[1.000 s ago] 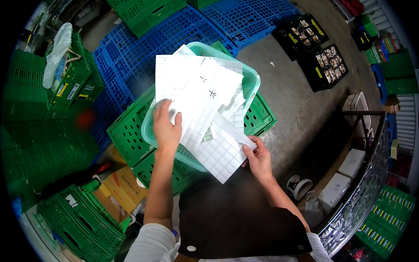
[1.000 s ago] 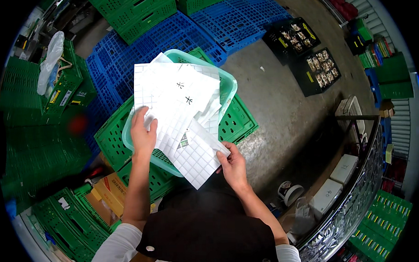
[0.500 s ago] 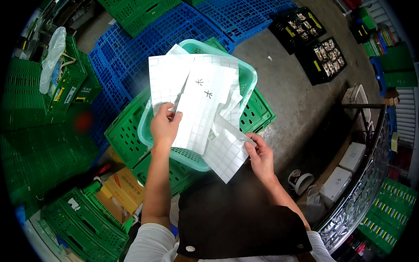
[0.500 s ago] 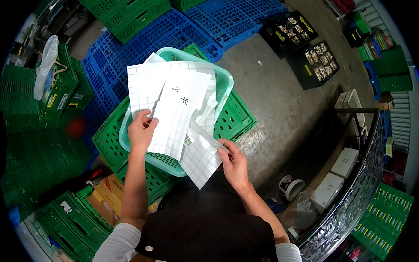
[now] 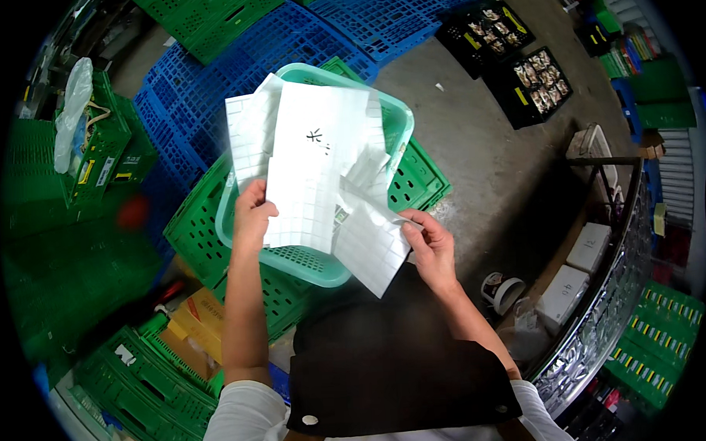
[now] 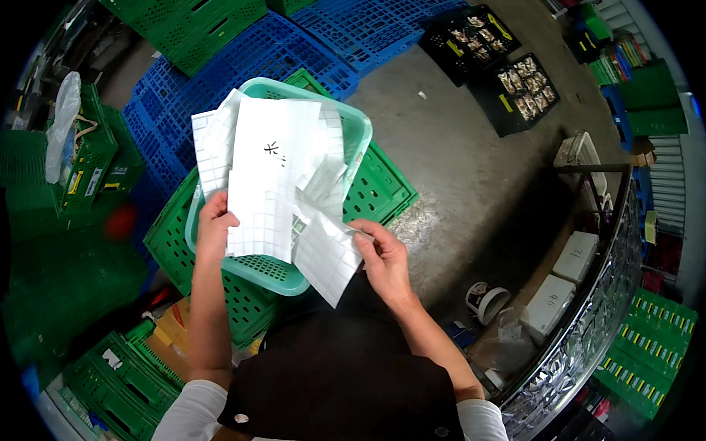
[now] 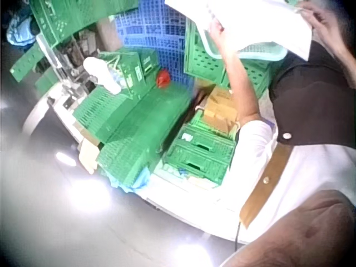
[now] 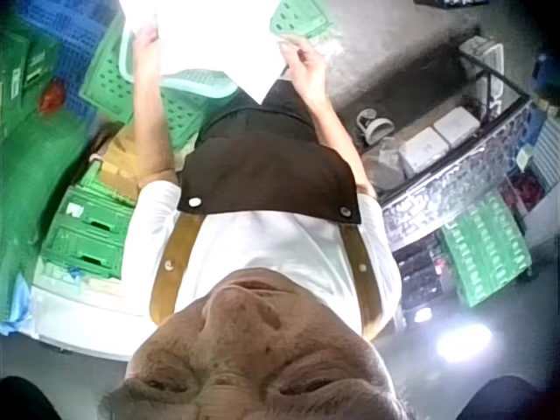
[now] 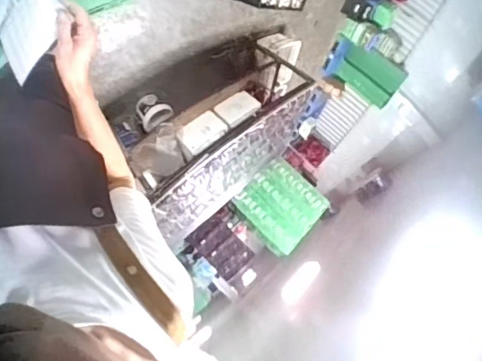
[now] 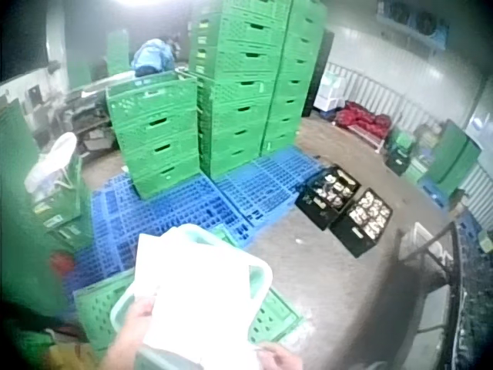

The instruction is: The person walks through a storage area, picks up a roll of labels, and applies them one by one to vacuum-sealed packages arranged on a stainless steel table. The person handles the label roll and the packages directly with their hands.

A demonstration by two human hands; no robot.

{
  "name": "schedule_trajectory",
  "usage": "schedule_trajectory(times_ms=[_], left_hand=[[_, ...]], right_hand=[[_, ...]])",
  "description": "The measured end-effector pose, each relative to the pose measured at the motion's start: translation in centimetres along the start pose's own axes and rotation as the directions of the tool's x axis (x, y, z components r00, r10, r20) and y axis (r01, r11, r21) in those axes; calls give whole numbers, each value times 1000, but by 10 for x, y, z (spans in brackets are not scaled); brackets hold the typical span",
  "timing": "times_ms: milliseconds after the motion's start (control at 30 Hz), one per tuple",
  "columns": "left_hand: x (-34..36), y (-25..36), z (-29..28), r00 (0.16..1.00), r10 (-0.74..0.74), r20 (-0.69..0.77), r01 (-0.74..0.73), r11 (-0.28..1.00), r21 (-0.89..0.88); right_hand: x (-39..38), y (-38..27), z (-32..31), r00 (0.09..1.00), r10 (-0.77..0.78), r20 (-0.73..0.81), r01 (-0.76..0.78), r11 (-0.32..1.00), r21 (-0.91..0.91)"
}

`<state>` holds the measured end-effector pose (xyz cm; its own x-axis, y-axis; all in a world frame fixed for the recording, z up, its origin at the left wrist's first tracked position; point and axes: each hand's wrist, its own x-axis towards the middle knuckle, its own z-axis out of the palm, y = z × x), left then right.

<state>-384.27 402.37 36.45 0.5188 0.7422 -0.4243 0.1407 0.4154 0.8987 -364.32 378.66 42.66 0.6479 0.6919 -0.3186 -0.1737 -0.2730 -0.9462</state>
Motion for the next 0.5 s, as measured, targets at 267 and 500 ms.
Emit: schedule_trajectory(times_ms=[267, 500], left_hand=[[7, 38, 29, 992, -111, -57, 110, 994, -21], [0, 35, 19, 995, -86, -50, 94, 979, 182]], right_hand=[[-3, 2, -11, 995, -86, 44, 88, 995, -36], [-1, -11, -5, 998, 36, 44, -37, 999, 24]])
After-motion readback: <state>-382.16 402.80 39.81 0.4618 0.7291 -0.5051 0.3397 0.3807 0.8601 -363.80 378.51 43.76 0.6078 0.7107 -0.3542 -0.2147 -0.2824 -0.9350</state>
